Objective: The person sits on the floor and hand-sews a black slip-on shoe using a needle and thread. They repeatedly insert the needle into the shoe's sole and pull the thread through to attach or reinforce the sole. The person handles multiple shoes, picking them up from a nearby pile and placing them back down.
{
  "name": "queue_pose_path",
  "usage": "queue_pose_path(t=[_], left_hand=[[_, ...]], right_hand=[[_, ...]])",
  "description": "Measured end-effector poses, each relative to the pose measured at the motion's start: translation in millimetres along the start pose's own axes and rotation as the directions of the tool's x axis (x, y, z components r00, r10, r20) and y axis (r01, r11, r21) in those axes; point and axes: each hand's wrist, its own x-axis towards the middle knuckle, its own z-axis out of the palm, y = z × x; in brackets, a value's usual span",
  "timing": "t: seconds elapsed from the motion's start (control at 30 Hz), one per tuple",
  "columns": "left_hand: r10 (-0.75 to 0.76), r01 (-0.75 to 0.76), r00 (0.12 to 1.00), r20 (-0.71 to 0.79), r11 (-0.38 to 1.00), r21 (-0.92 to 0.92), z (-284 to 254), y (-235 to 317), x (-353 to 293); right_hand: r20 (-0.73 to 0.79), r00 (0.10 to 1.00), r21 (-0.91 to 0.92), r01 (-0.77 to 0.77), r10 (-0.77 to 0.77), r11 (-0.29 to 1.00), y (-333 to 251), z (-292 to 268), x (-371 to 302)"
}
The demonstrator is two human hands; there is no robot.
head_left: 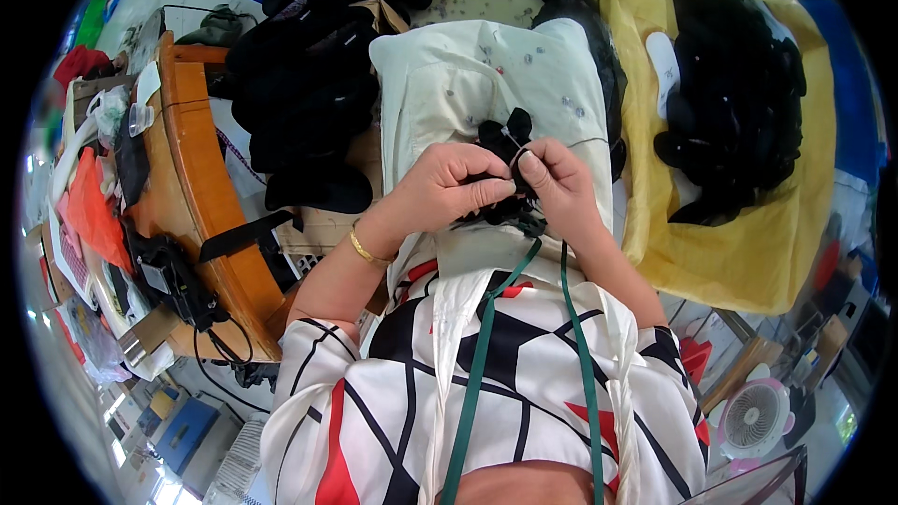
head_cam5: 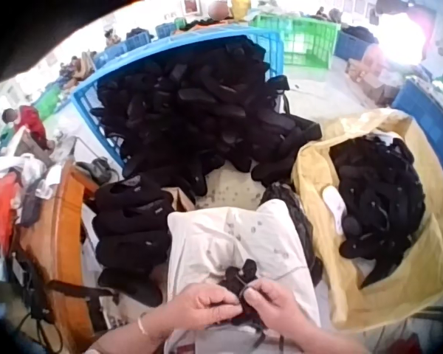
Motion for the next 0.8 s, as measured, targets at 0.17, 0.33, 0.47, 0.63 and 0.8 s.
queue_pose_path(t=[0.17, 0.33, 0.47, 0.63, 0.8], left_hand=[[-0.188, 0.185, 0.982, -0.007, 0.970, -0.157, 1.2, -7.6, -0.6], [-0.166, 0.164, 0.986, -0.016, 0.981, -0.108, -3.4, -12.3, 1.4], [0.232, -0.215, 0.973, -0.005, 0.911, 0.351, 0.8, -12.5, -0.8], [0.475, -0.436, 0.873, 0.112, 0.657, 0.615, -2.1, -7.4, 0.4], [0.438, -0.410, 0.891, 0.119, 0.665, 0.624, -1.5, -3.5, -4.0]], right_hand=[[-0.008, 0.997, -0.037, 0.080, -0.081, 0.996, 10.1, -3.2, -2.6], [0.015, 0.964, -0.299, 0.256, -0.264, 0.919, 4.0, -8.1, -12.1], [-0.032, 0.999, 0.028, 0.035, -0.035, 0.999, -8.6, -13.8, -15.6], [0.128, 0.991, -0.101, -0.038, 0.051, 0.994, -26.8, -36.1, -10.8], [0.354, 0.922, -0.271, -0.059, 0.157, 0.961, -42.6, -43.5, -9.2]])
